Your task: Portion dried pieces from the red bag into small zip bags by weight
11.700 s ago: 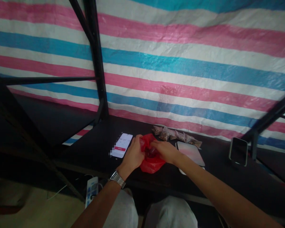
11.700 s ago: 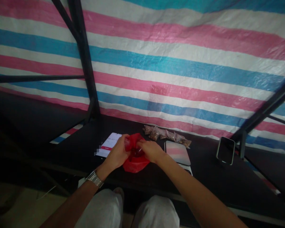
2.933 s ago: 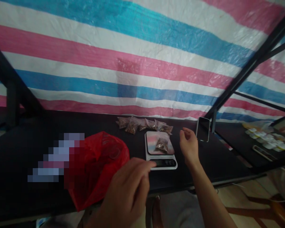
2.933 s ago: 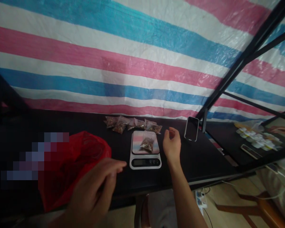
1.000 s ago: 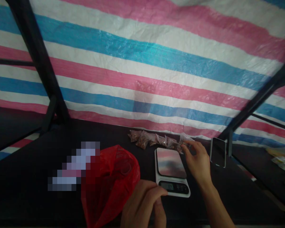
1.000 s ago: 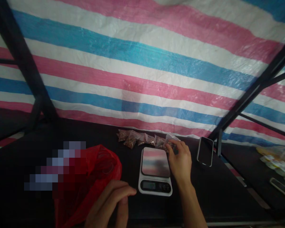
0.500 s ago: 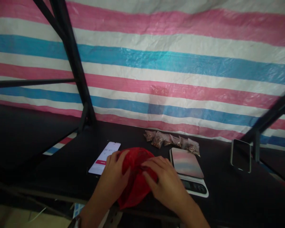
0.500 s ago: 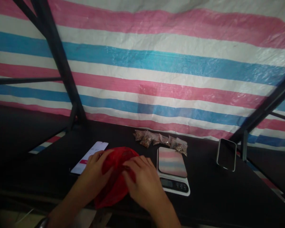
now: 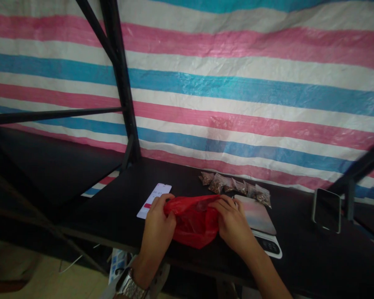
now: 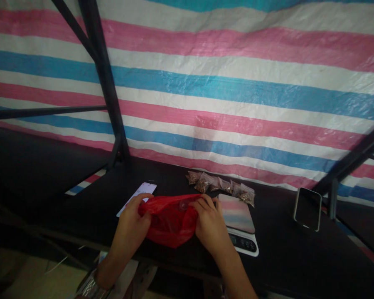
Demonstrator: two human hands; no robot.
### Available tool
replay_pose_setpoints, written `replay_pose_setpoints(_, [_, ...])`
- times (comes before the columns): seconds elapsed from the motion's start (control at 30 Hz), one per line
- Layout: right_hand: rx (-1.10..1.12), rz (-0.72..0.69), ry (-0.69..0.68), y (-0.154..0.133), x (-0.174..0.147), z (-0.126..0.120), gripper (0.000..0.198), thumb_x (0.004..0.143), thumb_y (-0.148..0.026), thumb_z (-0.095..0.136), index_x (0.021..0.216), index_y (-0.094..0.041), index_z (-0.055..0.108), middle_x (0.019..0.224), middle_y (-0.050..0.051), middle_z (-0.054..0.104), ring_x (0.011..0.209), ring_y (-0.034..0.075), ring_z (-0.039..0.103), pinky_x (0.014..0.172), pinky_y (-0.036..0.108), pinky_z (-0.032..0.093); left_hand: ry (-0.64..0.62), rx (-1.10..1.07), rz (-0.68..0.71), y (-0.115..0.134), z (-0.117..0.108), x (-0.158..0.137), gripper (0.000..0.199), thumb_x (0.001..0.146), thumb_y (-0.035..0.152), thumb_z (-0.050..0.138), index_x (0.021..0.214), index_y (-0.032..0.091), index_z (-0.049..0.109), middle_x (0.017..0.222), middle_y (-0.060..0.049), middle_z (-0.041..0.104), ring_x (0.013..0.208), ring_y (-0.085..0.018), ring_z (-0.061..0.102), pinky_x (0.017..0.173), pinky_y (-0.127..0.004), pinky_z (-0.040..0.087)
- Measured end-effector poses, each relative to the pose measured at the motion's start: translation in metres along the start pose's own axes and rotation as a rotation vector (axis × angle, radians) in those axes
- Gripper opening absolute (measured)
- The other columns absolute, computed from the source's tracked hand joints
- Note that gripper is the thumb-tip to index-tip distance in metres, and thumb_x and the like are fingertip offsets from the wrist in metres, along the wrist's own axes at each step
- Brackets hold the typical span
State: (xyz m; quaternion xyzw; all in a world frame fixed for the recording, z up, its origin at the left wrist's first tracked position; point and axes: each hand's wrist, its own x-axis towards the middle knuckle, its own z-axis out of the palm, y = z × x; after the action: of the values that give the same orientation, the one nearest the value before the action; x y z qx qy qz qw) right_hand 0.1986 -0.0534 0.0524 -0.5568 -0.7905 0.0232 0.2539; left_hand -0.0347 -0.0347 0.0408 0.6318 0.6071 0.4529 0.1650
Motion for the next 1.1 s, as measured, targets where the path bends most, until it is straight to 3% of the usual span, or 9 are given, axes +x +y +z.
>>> replay_pose_setpoints(0.1, [0.102, -0.066, 0.075, -0.008, -0.001, -0.003, 0.049, 0.087, 0.003, 0.049, 0.116, -0.026, 0.076, 0.124, 0.007, 0.077, 0.137, 0.03, 0.054, 0.117, 0.052, 0.033, -0.074, 0.115, 0.022, 0.007, 0.005, -0.01, 0.047, 0.09, 0.013, 0.053, 0.135, 0.019, 0.064, 0.126, -0.012, 0.065, 0.102, -0.026, 0.075, 0.094, -0.043, 0.061])
replay_pose_setpoints(0.2, [0.203, -0.119, -0.024, -0.022, -0.007, -0.007, 0.039, 0.088, 0.0, 0.055, 0.107, -0.026, 0.075, 0.113, 0.004, 0.076, 0.119, 0.024, 0.062, 0.109, 0.042, 0.041, -0.245, 0.231, 0.124, 0.016, 0.01, -0.018, 0.057, 0.099, 0.017, 0.05, 0.154, 0.028, 0.053, 0.149, -0.014, 0.055, 0.095, -0.024, 0.079, 0.084, -0.038, 0.063])
replay_pose_setpoints(0.33, [0.176, -0.095, -0.158, -0.026, -0.015, -0.005, 0.02, 0.087, -0.005, 0.063, 0.087, -0.023, 0.071, 0.098, 0.002, 0.074, 0.103, 0.022, 0.064, 0.103, 0.04, 0.04, -0.465, 0.392, 0.228, 0.025, 0.015, -0.019, 0.068, 0.095, 0.0, 0.04, 0.148, 0.037, 0.061, 0.155, -0.009, 0.054, 0.097, -0.022, 0.081, 0.079, -0.032, 0.063])
replay_pose_setpoints(0.47, [0.117, -0.058, -0.172, -0.007, -0.018, 0.0, 0.038, 0.071, 0.008, 0.053, 0.086, -0.022, 0.071, 0.095, 0.001, 0.075, 0.1, 0.021, 0.066, 0.101, 0.041, 0.035, -0.39, 0.511, 0.069, 0.025, 0.014, -0.011, 0.064, 0.094, -0.004, 0.038, 0.14, 0.027, 0.069, 0.155, -0.015, 0.054, 0.102, -0.024, 0.08, 0.083, -0.033, 0.062])
replay_pose_setpoints(0.6, [0.082, 0.009, -0.138, 0.005, -0.019, 0.0, 0.046, 0.073, 0.01, 0.048, 0.092, -0.022, 0.073, 0.1, 0.002, 0.077, 0.099, 0.021, 0.067, 0.1, 0.041, 0.034, -0.304, 0.535, -0.026, 0.024, 0.015, -0.012, 0.053, 0.099, 0.005, 0.039, 0.143, 0.018, 0.065, 0.15, -0.021, 0.054, 0.104, -0.029, 0.079, 0.081, -0.039, 0.063])
replay_pose_setpoints(0.7, [0.096, 0.013, -0.078, 0.003, -0.017, -0.003, 0.048, 0.081, 0.01, 0.046, 0.1, -0.023, 0.074, 0.105, 0.003, 0.077, 0.104, 0.022, 0.068, 0.101, 0.041, 0.035, -0.143, 0.541, 0.065, 0.026, 0.019, -0.018, 0.048, 0.101, 0.011, 0.043, 0.145, 0.013, 0.063, 0.147, -0.024, 0.055, 0.122, -0.037, 0.069, 0.089, -0.047, 0.062])
replay_pose_setpoints(0.8, [0.095, -0.003, 0.015, -0.001, -0.013, -0.003, 0.045, 0.09, 0.004, 0.047, 0.113, -0.024, 0.074, 0.116, 0.006, 0.077, 0.111, 0.025, 0.068, 0.103, 0.042, 0.038, -0.022, 0.507, 0.309, 0.026, 0.021, -0.022, 0.05, 0.097, 0.011, 0.053, 0.145, 0.018, 0.064, 0.153, -0.022, 0.054, 0.134, -0.04, 0.057, 0.109, -0.058, 0.052])
replay_pose_setpoints(0.9, [0.067, 0.0, 0.048, -0.004, -0.005, 0.002, 0.043, 0.096, -0.002, 0.048, 0.124, -0.024, 0.073, 0.126, 0.009, 0.076, 0.117, 0.027, 0.067, 0.105, 0.044, 0.04, -0.157, 0.435, 0.473, 0.021, 0.022, -0.019, 0.049, 0.093, 0.012, 0.056, 0.139, 0.026, 0.07, 0.156, -0.012, 0.058, 0.141, -0.039, 0.052, 0.118, -0.062, 0.044])
replay_pose_setpoints(1.1, [-0.039, -0.009, -0.048, -0.003, 0.023, 0.022, 0.053, 0.093, -0.007, 0.055, 0.144, -0.02, 0.063, 0.146, 0.012, 0.069, 0.133, 0.029, 0.059, 0.111, 0.047, 0.037, -0.386, 0.443, 0.409, 0.009, 0.036, 0.0, 0.063, 0.092, 0.013, 0.052, 0.154, 0.014, 0.055, 0.164, -0.014, 0.054, 0.152, -0.033, 0.047, 0.127, -0.055, 0.037])
